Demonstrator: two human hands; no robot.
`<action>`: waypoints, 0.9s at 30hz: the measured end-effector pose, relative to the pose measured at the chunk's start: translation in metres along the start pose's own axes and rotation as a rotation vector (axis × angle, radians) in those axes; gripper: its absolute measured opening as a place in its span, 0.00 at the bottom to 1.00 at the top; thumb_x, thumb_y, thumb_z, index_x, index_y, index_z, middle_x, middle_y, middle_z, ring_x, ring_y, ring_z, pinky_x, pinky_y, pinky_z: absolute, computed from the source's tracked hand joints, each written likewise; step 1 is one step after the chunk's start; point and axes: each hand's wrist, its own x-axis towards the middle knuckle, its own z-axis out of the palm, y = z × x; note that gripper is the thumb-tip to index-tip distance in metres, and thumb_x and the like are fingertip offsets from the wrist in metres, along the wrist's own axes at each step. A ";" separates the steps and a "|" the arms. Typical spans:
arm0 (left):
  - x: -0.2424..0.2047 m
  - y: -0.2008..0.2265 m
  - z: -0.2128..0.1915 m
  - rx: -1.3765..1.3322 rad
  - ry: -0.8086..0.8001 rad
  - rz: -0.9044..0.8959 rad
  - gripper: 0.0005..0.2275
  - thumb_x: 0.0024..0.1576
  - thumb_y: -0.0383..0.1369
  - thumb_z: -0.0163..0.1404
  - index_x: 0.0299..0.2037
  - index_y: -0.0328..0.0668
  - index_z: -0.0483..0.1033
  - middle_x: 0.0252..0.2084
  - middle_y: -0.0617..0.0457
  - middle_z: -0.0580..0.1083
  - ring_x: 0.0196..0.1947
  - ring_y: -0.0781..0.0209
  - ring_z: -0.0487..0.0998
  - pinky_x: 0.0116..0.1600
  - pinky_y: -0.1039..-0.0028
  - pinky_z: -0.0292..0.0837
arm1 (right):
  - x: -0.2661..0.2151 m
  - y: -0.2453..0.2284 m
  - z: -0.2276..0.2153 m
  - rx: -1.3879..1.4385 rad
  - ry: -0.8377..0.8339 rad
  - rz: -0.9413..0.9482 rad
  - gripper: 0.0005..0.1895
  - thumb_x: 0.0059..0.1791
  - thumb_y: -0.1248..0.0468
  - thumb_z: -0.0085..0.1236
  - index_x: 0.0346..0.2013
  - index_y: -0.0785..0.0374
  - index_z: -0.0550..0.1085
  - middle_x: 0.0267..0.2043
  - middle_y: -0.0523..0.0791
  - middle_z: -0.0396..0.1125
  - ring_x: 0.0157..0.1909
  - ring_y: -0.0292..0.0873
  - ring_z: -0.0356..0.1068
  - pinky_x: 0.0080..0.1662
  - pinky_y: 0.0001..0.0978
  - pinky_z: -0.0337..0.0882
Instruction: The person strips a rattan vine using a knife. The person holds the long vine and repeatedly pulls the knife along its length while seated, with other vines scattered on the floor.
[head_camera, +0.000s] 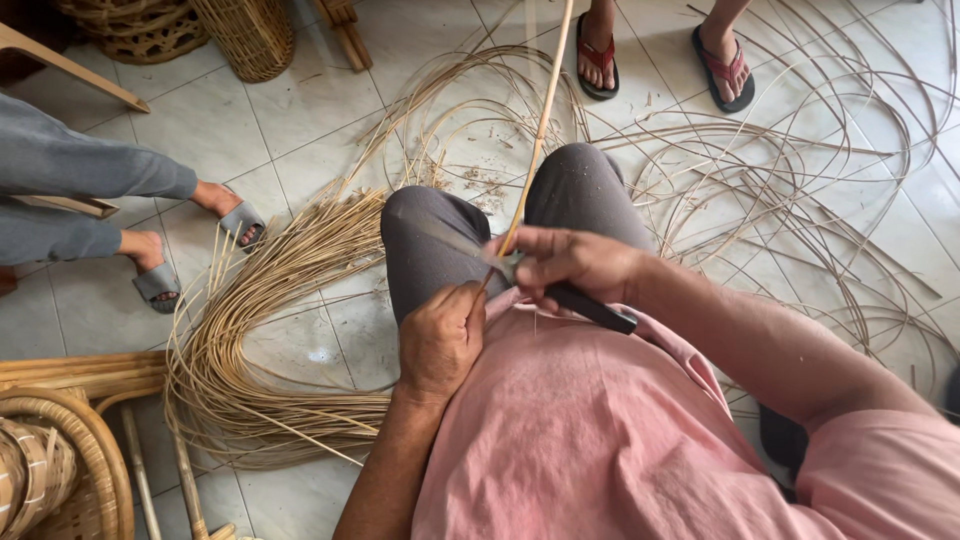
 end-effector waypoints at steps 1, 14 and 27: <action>-0.002 -0.002 0.001 -0.003 -0.003 0.002 0.05 0.64 0.35 0.50 0.41 0.49 0.78 0.26 0.55 0.72 0.29 0.58 0.81 0.33 0.70 0.78 | 0.004 -0.007 -0.012 0.002 0.004 -0.001 0.20 0.50 0.70 0.58 0.57 0.61 0.71 0.21 0.48 0.67 0.18 0.43 0.70 0.16 0.30 0.70; -0.027 -0.004 -0.015 -0.369 -0.096 -0.093 0.06 0.63 0.32 0.52 0.36 0.44 0.80 0.26 0.45 0.75 0.31 0.41 0.82 0.34 0.62 0.79 | 0.013 -0.020 -0.062 -0.017 0.031 -0.129 0.19 0.51 0.70 0.57 0.56 0.56 0.72 0.21 0.49 0.67 0.19 0.45 0.71 0.17 0.31 0.70; -0.029 -0.018 -0.037 -0.435 -0.396 -0.281 0.07 0.62 0.35 0.54 0.43 0.44 0.82 0.33 0.41 0.80 0.37 0.39 0.83 0.39 0.56 0.78 | 0.020 0.000 -0.055 -0.014 0.146 -0.212 0.16 0.51 0.73 0.57 0.52 0.57 0.72 0.20 0.52 0.65 0.18 0.48 0.70 0.16 0.35 0.71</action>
